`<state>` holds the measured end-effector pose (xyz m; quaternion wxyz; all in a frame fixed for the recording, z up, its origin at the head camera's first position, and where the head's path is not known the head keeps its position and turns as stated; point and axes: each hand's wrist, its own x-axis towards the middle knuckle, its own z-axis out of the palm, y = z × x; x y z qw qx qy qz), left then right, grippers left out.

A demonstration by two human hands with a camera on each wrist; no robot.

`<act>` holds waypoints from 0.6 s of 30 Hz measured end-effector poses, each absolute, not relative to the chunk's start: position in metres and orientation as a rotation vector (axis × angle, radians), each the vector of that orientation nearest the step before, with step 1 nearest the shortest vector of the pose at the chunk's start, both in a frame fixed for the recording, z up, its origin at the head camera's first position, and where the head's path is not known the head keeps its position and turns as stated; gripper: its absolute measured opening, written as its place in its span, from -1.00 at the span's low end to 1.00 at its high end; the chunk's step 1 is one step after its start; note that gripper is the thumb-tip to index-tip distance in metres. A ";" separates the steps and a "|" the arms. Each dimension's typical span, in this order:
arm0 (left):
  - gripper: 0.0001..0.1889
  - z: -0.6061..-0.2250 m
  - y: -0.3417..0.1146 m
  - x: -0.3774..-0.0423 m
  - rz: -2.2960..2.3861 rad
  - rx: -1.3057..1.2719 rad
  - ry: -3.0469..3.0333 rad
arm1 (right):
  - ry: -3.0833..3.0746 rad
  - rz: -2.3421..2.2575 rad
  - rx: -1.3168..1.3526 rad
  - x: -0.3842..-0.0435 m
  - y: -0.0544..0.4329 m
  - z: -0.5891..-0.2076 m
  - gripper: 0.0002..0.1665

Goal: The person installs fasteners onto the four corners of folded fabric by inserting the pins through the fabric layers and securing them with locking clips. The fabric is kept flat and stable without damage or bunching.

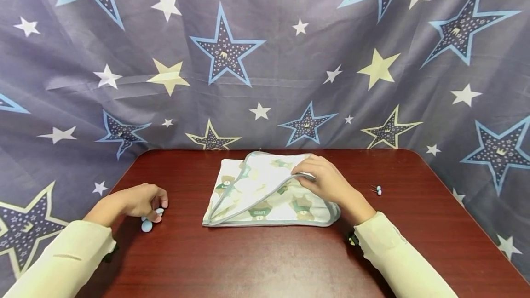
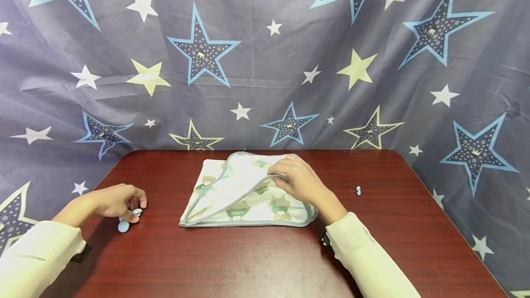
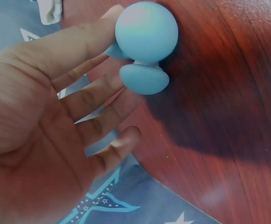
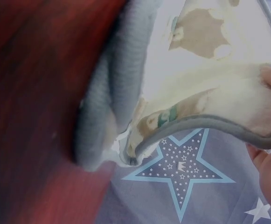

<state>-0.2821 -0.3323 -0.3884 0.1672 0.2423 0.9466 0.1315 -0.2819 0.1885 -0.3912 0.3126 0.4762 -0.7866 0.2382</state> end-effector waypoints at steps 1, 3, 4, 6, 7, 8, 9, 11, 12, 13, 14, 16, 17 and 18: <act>-0.68 -0.389 -0.333 -0.282 0.386 0.696 2.692 | -2.075 0.629 1.257 -0.282 0.188 -0.391 -0.77; -0.73 -0.390 -0.333 -0.283 0.401 0.720 2.698 | -2.080 0.627 1.253 -0.282 0.188 -0.392 -0.77; -0.76 -0.391 -0.333 -0.284 0.400 0.743 2.706 | -2.081 0.627 1.250 -0.282 0.188 -0.392 -0.78; -0.82 -0.392 -0.332 -0.285 0.386 0.768 2.727 | -2.082 0.626 1.247 -0.282 0.187 -0.392 -0.78; -0.84 -0.392 -0.331 -0.287 0.369 0.781 2.743 | -2.083 0.626 1.245 -0.282 0.187 -0.392 -0.78; -0.86 -0.392 -0.331 -0.288 0.349 0.794 2.759 | -2.086 0.625 1.242 -0.282 0.187 -0.392 -0.78; -0.88 -0.391 -0.331 -0.290 0.325 0.805 2.778 | -2.088 0.624 1.240 -0.282 0.187 -0.392 -0.78; -0.91 -0.390 -0.330 -0.293 0.296 0.824 2.819 | -2.091 0.622 1.240 -0.282 0.187 -0.392 -0.79; -0.91 -0.389 -0.329 -0.295 0.289 0.833 2.845 | -2.091 0.621 1.240 -0.281 0.186 -0.392 -0.79; -0.91 -0.388 -0.328 -0.297 0.296 0.844 2.872 | -2.093 0.620 1.240 -0.281 0.187 -0.392 -0.79; -0.91 -0.387 -0.327 -0.298 0.309 0.849 2.903 | -2.094 0.618 1.241 -0.281 0.187 -0.392 -0.79; -0.91 -0.384 -0.323 -0.301 0.358 0.855 2.975 | -2.093 0.616 1.243 -0.281 0.187 -0.391 -0.79; -0.90 -0.382 -0.321 -0.302 0.384 0.862 3.017 | -2.093 0.617 1.242 -0.281 0.187 -0.391 -0.79; -0.89 -0.381 -0.318 -0.304 0.415 0.872 3.060 | -2.092 0.616 1.242 -0.281 0.187 -0.391 -0.78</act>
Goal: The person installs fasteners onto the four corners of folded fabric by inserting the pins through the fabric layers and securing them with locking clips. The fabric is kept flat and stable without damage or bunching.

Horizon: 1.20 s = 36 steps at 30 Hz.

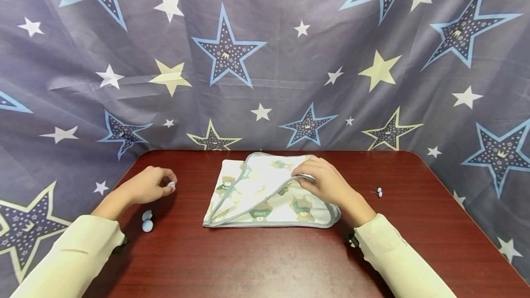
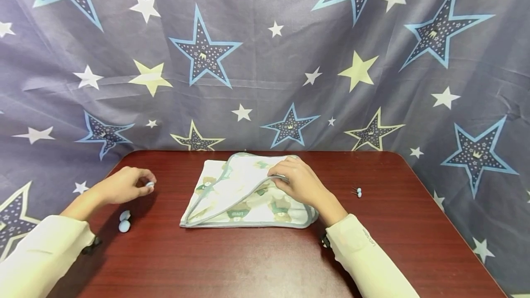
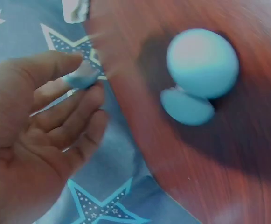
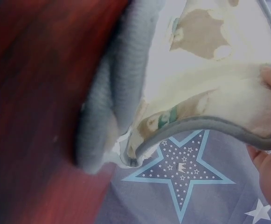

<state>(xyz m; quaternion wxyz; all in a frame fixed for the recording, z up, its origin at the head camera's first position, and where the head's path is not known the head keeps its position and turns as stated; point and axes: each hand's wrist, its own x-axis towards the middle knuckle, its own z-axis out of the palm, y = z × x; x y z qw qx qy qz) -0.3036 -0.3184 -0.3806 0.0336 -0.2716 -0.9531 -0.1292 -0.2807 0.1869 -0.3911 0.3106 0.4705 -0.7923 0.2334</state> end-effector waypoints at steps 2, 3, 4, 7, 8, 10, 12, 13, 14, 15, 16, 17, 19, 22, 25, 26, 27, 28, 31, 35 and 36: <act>-0.88 -0.377 -0.311 -0.307 -0.442 -0.796 -2.854 | -2.093 0.618 1.241 -0.280 0.187 -0.391 -0.78; -0.87 -0.376 -0.307 -0.308 -0.467 -0.780 -2.820 | -2.095 0.619 1.241 -0.280 0.187 -0.392 -0.78; -0.87 -0.375 -0.302 -0.310 -0.496 -0.765 -2.790 | -2.095 0.618 1.243 -0.280 0.188 -0.392 -0.78; -0.86 -0.372 -0.285 -0.315 -0.593 -0.732 -2.738 | -2.103 0.614 1.245 -0.280 0.188 -0.393 -0.78; -0.86 -0.371 -0.279 -0.316 -0.627 -0.726 -2.724 | -2.105 0.611 1.245 -0.280 0.188 -0.393 -0.78; -0.86 -0.371 -0.265 -0.320 -0.690 -0.722 -2.703 | -2.104 0.607 1.246 -0.279 0.188 -0.393 -0.79; -0.85 -0.370 -0.252 -0.324 -0.746 -0.727 -2.679 | -2.104 0.606 1.245 -0.279 0.189 -0.393 -0.79; -0.85 -0.370 -0.245 -0.327 -0.766 -0.731 -2.670 | -2.102 0.604 1.245 -0.279 0.189 -0.392 -0.79; -0.85 -0.370 -0.238 -0.329 -0.782 -0.740 -2.659 | -2.102 0.603 1.245 -0.279 0.189 -0.392 -0.79; -0.84 -0.370 -0.231 -0.330 -0.796 -0.747 -2.652 | -2.101 0.603 1.245 -0.278 0.190 -0.392 -0.80; -0.84 -0.369 -0.224 -0.331 -0.819 -0.753 -2.646 | -2.103 0.603 1.243 -0.278 0.190 -0.392 -0.80; -0.83 -0.369 -0.216 -0.332 -0.838 -0.760 -2.642 | -2.104 0.603 1.242 -0.278 0.190 -0.392 -0.80; -0.82 -0.369 -0.203 -0.332 -0.885 -0.761 -2.637 | -2.105 0.606 1.244 -0.278 0.190 -0.392 -0.80; -0.80 -0.369 -0.183 -0.330 -0.971 -0.752 -2.634 | -2.102 0.609 1.253 -0.279 0.188 -0.392 -0.80; -0.78 -0.371 -0.165 -0.331 -1.056 -0.742 -2.628 | -2.093 0.606 1.265 -0.280 0.186 -0.392 -0.81; -0.79 -0.372 -0.158 -0.331 -1.085 -0.738 -2.624 | -2.090 0.602 1.267 -0.280 0.185 -0.392 -0.81; -0.79 -0.373 -0.152 -0.332 -1.116 -0.736 -2.616 | -2.084 0.598 1.271 -0.280 0.185 -0.392 -0.81; -0.79 -0.373 -0.145 -0.332 -1.146 -0.731 -2.609 | -2.083 0.594 1.272 -0.279 0.185 -0.391 -0.80; -0.79 -0.375 -0.127 -0.333 -1.232 -0.736 -2.575 | -2.079 0.582 1.269 -0.279 0.185 -0.391 -0.79; -0.78 -0.378 -0.106 -0.333 -1.331 -0.746 -2.553 | -2.083 0.582 1.267 -0.279 0.185 -0.390 -0.78; -0.78 -0.380 -0.101 -0.333 -1.355 -0.740 -2.552 | -2.084 0.582 1.267 -0.278 0.185 -0.389 -0.78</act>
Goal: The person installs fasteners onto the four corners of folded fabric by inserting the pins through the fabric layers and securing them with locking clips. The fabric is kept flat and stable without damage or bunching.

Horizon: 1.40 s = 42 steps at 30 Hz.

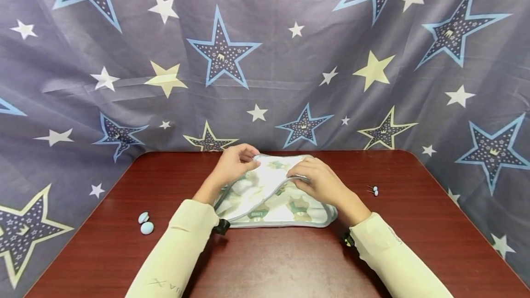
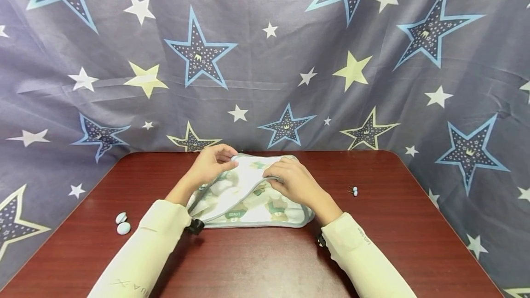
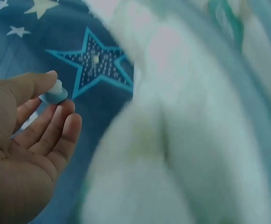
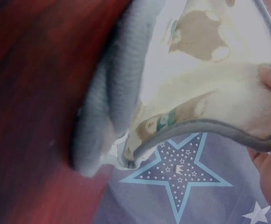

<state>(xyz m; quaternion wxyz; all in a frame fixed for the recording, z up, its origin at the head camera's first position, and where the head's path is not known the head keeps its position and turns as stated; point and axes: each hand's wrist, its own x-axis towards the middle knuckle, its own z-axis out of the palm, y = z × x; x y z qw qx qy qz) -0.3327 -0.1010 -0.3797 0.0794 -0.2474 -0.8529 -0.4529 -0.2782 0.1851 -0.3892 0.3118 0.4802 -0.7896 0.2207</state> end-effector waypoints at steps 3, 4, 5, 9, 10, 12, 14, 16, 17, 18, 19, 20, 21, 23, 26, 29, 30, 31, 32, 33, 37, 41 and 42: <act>-0.76 -0.383 -0.089 -0.332 -1.433 -0.724 -2.544 | -2.096 0.583 1.261 -0.277 0.184 -0.388 -0.77; -0.75 -0.384 -0.085 -0.332 -1.456 -0.722 -2.542 | -2.099 0.582 1.259 -0.277 0.184 -0.388 -0.77; -0.75 -0.385 -0.081 -0.332 -1.490 -0.725 -2.534 | -2.099 0.584 1.258 -0.277 0.184 -0.388 -0.77; -0.74 -0.390 -0.069 -0.332 -1.599 -0.718 -2.508 | -2.095 0.587 1.255 -0.278 0.184 -0.388 -0.77; -0.74 -0.391 -0.066 -0.332 -1.618 -0.714 -2.503 | -2.092 0.587 1.255 -0.278 0.184 -0.388 -0.77; -0.74 -0.393 -0.062 -0.333 -1.656 -0.706 -2.488 | -2.085 0.585 1.258 -0.278 0.183 -0.388 -0.78; -0.74 -0.395 -0.057 -0.333 -1.698 -0.698 -2.477 | -2.077 0.585 1.261 -0.278 0.184 -0.389 -0.78; -0.73 -0.397 -0.054 -0.333 -1.739 -0.695 -2.469 | -2.067 0.588 1.267 -0.279 0.184 -0.389 -0.77; -0.73 -0.397 -0.052 -0.332 -1.758 -0.698 -2.463 | -2.064 0.590 1.268 -0.279 0.184 -0.389 -0.77; -0.73 -0.398 -0.050 -0.331 -1.776 -0.703 -2.458 | -2.062 0.592 1.269 -0.279 0.184 -0.389 -0.77; -0.72 -0.398 -0.049 -0.330 -1.802 -0.709 -2.450 | -2.063 0.594 1.268 -0.279 0.184 -0.389 -0.77; -0.72 -0.397 -0.047 -0.328 -1.824 -0.719 -2.442 | -2.064 0.595 1.268 -0.279 0.184 -0.389 -0.76; -0.72 -0.397 -0.046 -0.327 -1.848 -0.730 -2.433 | -2.067 0.595 1.265 -0.279 0.184 -0.389 -0.77; -0.72 -0.396 -0.043 -0.324 -1.886 -0.751 -2.415 | -2.074 0.592 1.256 -0.279 0.184 -0.389 -0.78; -0.73 -0.396 -0.041 -0.320 -1.913 -0.775 -2.396 | -2.080 0.587 1.247 -0.278 0.184 -0.389 -0.79; -0.74 -0.397 -0.040 -0.319 -1.916 -0.789 -2.381 | -2.076 0.586 1.242 -0.278 0.184 -0.388 -0.78; -0.73 -0.396 -0.040 -0.319 -1.917 -0.796 -2.375 | -2.078 0.588 1.241 -0.278 0.185 -0.388 -0.78; -0.73 -0.396 -0.040 -0.319 -1.924 -0.801 -2.369 | -2.078 0.587 1.238 -0.278 0.185 -0.388 -0.78; -0.73 -0.396 -0.040 -0.319 -1.933 -0.806 -2.363 | -2.081 0.589 1.237 -0.278 0.185 -0.388 -0.78; -0.73 -0.396 -0.040 -0.319 -1.942 -0.813 -2.358 | -2.085 0.590 1.234 -0.278 0.185 -0.388 -0.78; -0.71 -0.398 -0.041 -0.319 -1.970 -0.845 -2.338 | -2.096 0.591 1.232 -0.278 0.186 -0.389 -0.78; -0.71 -0.399 -0.041 -0.319 -1.992 -0.881 -2.300 | -2.093 0.603 1.243 -0.278 0.186 -0.389 -0.78; -0.71 -0.399 -0.041 -0.319 -1.999 -0.889 -2.285 | -2.094 0.607 1.246 -0.278 0.186 -0.389 -0.78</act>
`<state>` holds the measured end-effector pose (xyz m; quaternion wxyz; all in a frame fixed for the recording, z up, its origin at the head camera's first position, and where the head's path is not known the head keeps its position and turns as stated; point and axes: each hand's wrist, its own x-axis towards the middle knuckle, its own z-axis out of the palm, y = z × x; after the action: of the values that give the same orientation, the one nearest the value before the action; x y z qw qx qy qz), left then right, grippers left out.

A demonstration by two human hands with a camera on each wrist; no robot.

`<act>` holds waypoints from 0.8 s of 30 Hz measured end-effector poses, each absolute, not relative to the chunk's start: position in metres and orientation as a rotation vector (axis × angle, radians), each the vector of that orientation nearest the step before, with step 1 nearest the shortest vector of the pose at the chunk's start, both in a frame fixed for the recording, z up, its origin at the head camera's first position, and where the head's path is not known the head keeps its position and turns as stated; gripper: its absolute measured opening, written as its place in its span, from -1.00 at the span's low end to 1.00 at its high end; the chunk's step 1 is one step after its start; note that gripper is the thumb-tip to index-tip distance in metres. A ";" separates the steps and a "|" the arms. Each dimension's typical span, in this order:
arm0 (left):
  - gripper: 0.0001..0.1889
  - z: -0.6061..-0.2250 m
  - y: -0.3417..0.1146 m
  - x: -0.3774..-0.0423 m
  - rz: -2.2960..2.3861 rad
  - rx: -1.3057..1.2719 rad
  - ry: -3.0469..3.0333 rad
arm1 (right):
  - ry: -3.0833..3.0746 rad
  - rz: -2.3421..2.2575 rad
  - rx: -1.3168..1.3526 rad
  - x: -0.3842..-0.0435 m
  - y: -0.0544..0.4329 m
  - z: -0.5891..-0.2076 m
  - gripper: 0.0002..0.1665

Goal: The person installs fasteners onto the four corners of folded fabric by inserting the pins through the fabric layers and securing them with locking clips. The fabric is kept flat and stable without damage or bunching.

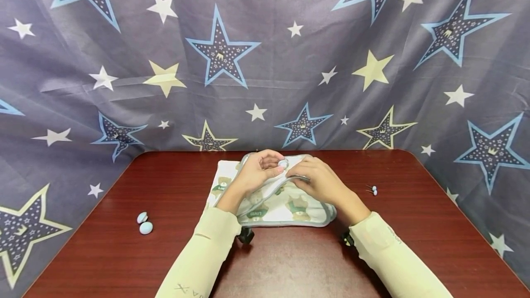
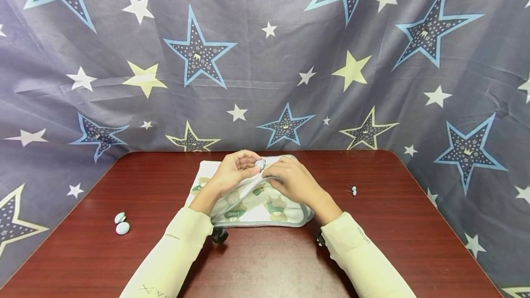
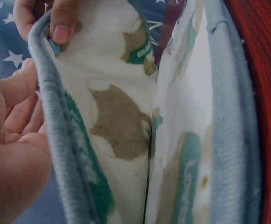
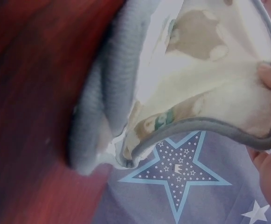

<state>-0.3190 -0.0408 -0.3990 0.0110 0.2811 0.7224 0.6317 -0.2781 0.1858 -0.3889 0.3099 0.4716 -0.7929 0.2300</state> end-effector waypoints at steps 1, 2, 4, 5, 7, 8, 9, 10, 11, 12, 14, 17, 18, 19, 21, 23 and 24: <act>-0.71 -0.400 -0.041 -0.319 1.985 0.887 2.244 | -2.096 0.612 1.247 -0.278 0.186 -0.389 -0.78; -0.72 -0.400 -0.041 -0.319 1.996 0.897 2.239 | -2.098 0.617 1.249 -0.278 0.186 -0.389 -0.78; -0.71 -0.400 -0.042 -0.319 2.017 0.911 2.233 | -2.097 0.624 1.251 -0.277 0.185 -0.388 -0.78; -0.71 -0.400 -0.043 -0.319 2.021 0.919 2.235 | -2.102 0.629 1.251 -0.277 0.185 -0.388 -0.78; -0.72 -0.400 -0.044 -0.319 1.997 0.954 2.264 | -2.106 0.643 1.252 -0.277 0.186 -0.388 -0.78; -0.72 -0.399 -0.044 -0.318 1.980 0.969 2.278 | -2.105 0.650 1.253 -0.277 0.186 -0.388 -0.77; -0.72 -0.399 -0.044 -0.318 1.965 0.982 2.291 | -2.107 0.657 1.254 -0.277 0.186 -0.388 -0.78; -0.72 -0.398 -0.045 -0.318 1.950 0.996 2.305 | -2.106 0.665 1.253 -0.277 0.186 -0.388 -0.77; -0.73 -0.398 -0.045 -0.318 1.936 1.009 2.322 | -2.106 0.669 1.250 -0.278 0.186 -0.389 -0.78; -0.73 -0.397 -0.045 -0.317 1.925 1.017 2.337 | -2.099 0.674 1.245 -0.278 0.186 -0.389 -0.77; -0.73 -0.396 -0.045 -0.317 1.920 1.010 2.359 | -2.084 0.681 1.229 -0.278 0.186 -0.390 -0.77; -0.73 -0.396 -0.045 -0.316 1.914 0.984 2.403 | -2.045 0.686 1.200 -0.279 0.186 -0.392 -0.76; -0.73 -0.396 -0.045 -0.316 1.914 0.976 2.417 | -2.031 0.687 1.191 -0.279 0.186 -0.392 -0.76; -0.74 -0.396 -0.045 -0.315 1.914 0.967 2.428 | -2.016 0.684 1.182 -0.279 0.185 -0.393 -0.75; -0.74 -0.396 -0.044 -0.315 1.908 0.958 2.445 | -1.990 0.673 1.164 -0.279 0.185 -0.393 -0.74; -0.75 -0.396 -0.044 -0.314 1.903 0.963 2.453 | -1.979 0.660 1.143 -0.279 0.185 -0.394 -0.73; -0.75 -0.396 -0.044 -0.313 1.903 0.966 2.456 | -1.976 0.654 1.134 -0.279 0.185 -0.394 -0.73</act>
<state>-0.3131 -0.0439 -0.3961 -0.0558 0.2964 0.7537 0.5840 -0.2792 0.1848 -0.3935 0.3760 0.4433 -0.7725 0.2558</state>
